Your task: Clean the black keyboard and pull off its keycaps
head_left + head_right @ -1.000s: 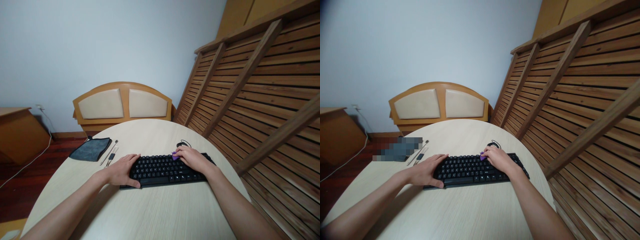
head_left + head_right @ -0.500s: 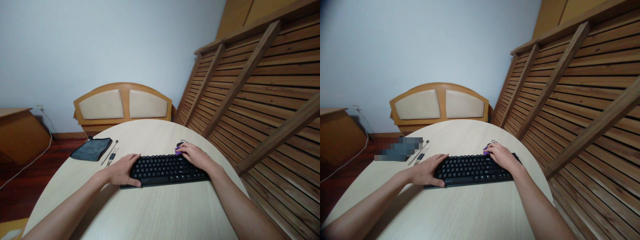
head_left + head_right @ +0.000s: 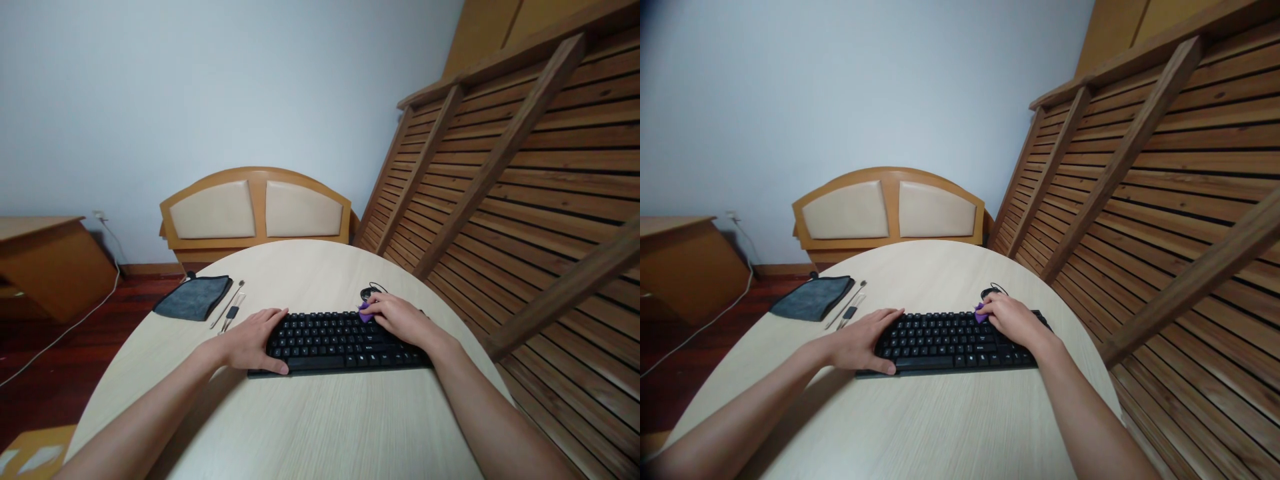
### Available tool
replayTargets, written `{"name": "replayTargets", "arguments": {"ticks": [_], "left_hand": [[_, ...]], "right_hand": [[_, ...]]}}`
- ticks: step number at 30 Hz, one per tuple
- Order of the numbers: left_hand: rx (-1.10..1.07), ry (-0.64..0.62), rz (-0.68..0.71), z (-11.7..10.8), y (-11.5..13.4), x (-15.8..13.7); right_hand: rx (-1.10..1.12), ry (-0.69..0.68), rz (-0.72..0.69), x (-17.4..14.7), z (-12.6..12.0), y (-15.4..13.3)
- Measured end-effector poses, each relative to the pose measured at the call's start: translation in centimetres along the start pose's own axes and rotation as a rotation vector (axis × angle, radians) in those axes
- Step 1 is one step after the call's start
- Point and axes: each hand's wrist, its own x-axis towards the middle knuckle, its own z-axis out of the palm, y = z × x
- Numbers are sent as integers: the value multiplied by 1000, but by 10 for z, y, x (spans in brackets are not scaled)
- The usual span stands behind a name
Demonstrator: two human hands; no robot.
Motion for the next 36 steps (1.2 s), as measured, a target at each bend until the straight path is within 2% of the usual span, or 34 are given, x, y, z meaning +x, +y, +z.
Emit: {"name": "replayTargets", "arguments": {"ticks": [9, 15, 19, 24, 28, 33, 36], "left_hand": [[-8, -9, 0, -1, 0, 1], [-4, -2, 7, 1, -4, 1], [-7, 1, 24, 1, -4, 1], [-15, -2, 17, 0, -3, 0], [-26, -4, 17, 0, -3, 0], [-28, -3, 9, 1, -3, 0], [-26, -9, 8, 1, -3, 0]], "right_hand": [[6, -5, 19, -2, -2, 12], [34, 91, 25, -3, -1, 13], [49, 23, 14, -3, 0, 12], [42, 69, 27, -3, -1, 10], [55, 17, 38, -4, -2, 12], [58, 65, 86, -8, -8, 20], [74, 19, 96, -9, -7, 24]]}}
